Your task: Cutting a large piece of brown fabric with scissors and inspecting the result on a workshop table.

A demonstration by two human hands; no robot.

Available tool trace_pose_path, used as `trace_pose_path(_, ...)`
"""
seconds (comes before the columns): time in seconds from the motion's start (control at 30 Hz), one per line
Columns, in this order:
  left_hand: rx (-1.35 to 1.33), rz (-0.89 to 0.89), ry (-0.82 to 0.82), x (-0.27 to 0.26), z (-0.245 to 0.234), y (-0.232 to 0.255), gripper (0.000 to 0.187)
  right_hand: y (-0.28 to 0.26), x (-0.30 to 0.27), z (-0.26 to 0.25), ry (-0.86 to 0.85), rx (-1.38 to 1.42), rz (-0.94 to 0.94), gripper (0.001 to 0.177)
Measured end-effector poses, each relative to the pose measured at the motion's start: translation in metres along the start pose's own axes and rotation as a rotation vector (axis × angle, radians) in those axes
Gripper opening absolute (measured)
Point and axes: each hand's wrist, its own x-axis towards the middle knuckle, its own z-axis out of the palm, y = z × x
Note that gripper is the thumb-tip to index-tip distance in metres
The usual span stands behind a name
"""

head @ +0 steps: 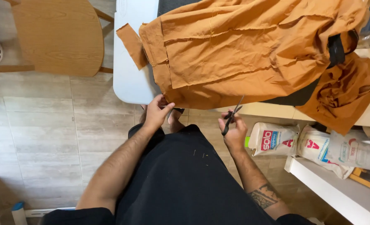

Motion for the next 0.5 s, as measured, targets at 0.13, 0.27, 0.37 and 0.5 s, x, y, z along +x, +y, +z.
trace_pose_path(0.13,0.161,-0.089,0.088,0.014,0.018,-0.063,0.03,-0.005,0.071,-0.016,0.076,-0.289,-0.369,0.065)
trace_pose_path(0.27,0.105,-0.075,0.125,0.012,0.027,-0.062,0.033,0.011,0.137,-0.026,0.009,-0.464,-0.615,0.052)
trace_pose_path(0.37,0.119,-0.001,0.128,0.01,0.027,-0.082,0.032,0.028,0.164,-0.035,-0.104,-0.579,-0.749,0.046)
trace_pose_path(0.5,0.157,0.311,0.08,-0.016,0.011,-0.039,0.024,0.065,0.186,-0.021,-0.225,-0.679,-0.934,0.032)
